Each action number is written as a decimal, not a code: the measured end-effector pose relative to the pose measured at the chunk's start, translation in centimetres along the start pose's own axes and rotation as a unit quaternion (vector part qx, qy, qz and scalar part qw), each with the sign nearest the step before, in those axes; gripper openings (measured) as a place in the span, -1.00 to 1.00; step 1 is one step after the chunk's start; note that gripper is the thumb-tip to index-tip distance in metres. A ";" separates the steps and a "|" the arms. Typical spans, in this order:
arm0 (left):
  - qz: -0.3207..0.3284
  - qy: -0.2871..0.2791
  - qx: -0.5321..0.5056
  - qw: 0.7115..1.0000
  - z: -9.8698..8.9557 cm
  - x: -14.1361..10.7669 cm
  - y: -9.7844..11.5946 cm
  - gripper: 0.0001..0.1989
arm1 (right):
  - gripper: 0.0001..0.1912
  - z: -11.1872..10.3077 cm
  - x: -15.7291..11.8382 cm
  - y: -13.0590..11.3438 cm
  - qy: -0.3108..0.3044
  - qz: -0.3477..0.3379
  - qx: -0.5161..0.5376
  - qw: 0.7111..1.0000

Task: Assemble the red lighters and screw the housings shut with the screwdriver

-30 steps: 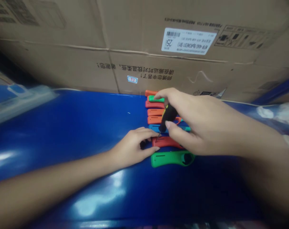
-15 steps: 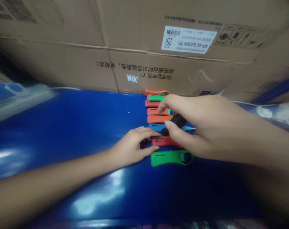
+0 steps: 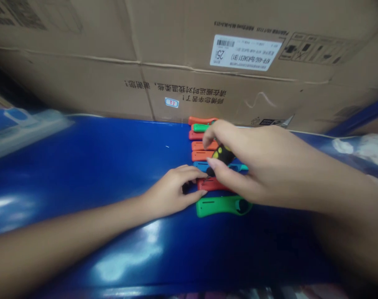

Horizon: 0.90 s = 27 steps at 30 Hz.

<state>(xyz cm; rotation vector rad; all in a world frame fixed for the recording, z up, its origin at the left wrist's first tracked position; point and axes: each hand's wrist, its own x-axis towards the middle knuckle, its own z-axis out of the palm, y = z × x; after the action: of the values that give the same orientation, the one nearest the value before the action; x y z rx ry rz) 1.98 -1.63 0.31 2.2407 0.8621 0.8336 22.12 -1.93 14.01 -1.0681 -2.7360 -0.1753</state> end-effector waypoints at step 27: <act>-0.005 0.016 -0.018 1.000 -0.1 0.0 0.1 -0.81 | -0.69 0.5 0.4 0.5 0.018 -0.007 -0.030 0.999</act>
<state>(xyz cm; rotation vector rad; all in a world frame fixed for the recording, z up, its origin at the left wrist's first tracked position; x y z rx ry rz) 1.93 -1.69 0.47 2.1956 0.8653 0.8758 22.07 -1.21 13.60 -1.0521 -2.7232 -0.2785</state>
